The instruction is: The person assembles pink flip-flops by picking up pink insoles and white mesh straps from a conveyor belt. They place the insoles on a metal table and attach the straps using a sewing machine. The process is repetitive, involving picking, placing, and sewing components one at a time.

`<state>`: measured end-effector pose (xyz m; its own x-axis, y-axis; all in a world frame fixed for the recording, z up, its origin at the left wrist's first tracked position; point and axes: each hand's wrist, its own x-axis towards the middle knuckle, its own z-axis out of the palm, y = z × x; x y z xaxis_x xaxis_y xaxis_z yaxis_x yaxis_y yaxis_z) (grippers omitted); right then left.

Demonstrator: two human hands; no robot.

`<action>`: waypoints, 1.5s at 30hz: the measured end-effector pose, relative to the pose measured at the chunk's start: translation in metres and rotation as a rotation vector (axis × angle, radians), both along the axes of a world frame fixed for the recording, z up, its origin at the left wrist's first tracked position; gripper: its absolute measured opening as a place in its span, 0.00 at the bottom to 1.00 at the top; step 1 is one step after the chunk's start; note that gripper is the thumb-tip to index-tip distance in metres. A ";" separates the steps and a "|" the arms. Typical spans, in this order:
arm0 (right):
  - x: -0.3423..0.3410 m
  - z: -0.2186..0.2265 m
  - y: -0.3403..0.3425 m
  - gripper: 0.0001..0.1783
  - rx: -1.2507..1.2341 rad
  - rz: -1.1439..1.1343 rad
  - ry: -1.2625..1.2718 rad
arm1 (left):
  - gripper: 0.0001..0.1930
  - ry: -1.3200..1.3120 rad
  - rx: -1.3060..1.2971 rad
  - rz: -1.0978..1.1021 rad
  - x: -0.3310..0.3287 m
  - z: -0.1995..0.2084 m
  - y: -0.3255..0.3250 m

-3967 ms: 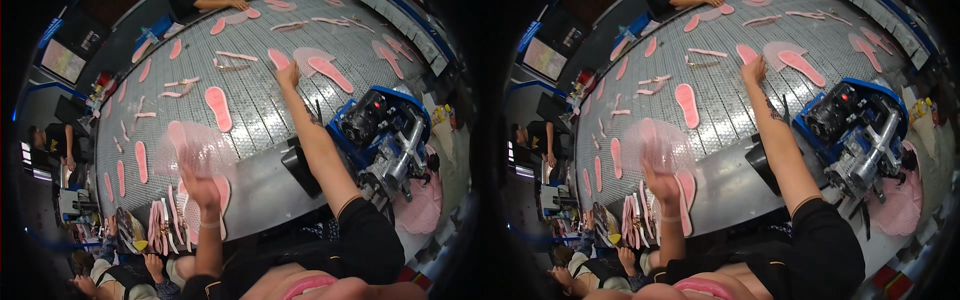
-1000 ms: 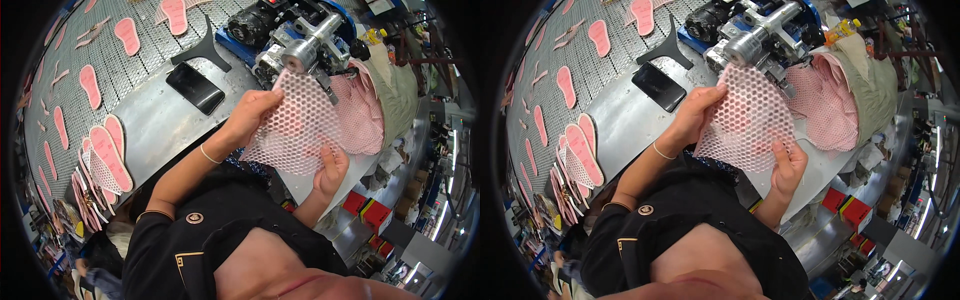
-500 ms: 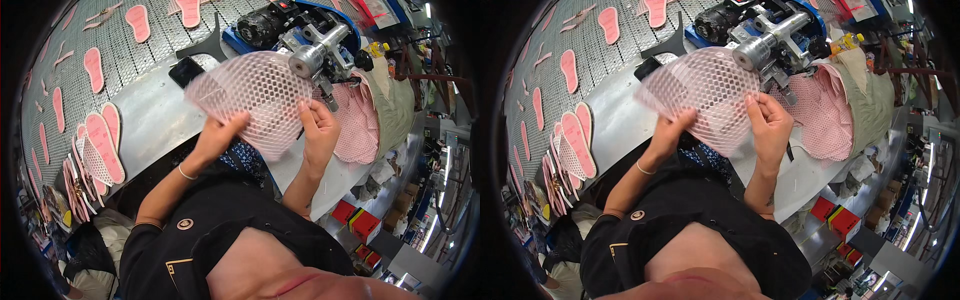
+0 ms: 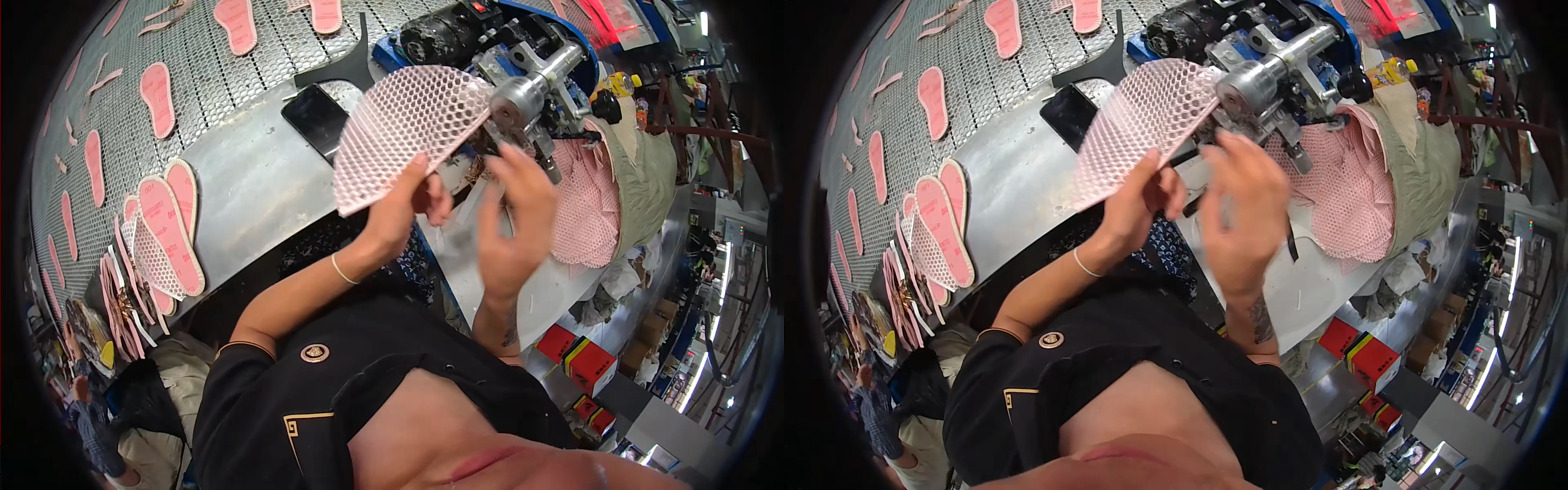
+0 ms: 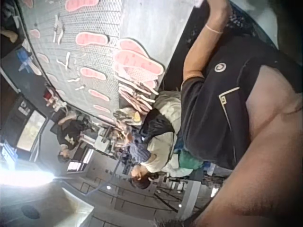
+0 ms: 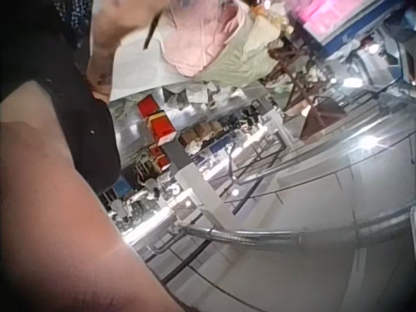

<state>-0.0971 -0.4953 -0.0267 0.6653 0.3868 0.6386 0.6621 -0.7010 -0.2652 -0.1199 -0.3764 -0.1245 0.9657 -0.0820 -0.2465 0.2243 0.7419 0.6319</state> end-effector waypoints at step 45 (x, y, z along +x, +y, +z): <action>0.038 -0.068 0.192 0.23 0.711 0.776 0.761 | 0.44 0.143 1.604 0.805 0.103 -0.034 0.266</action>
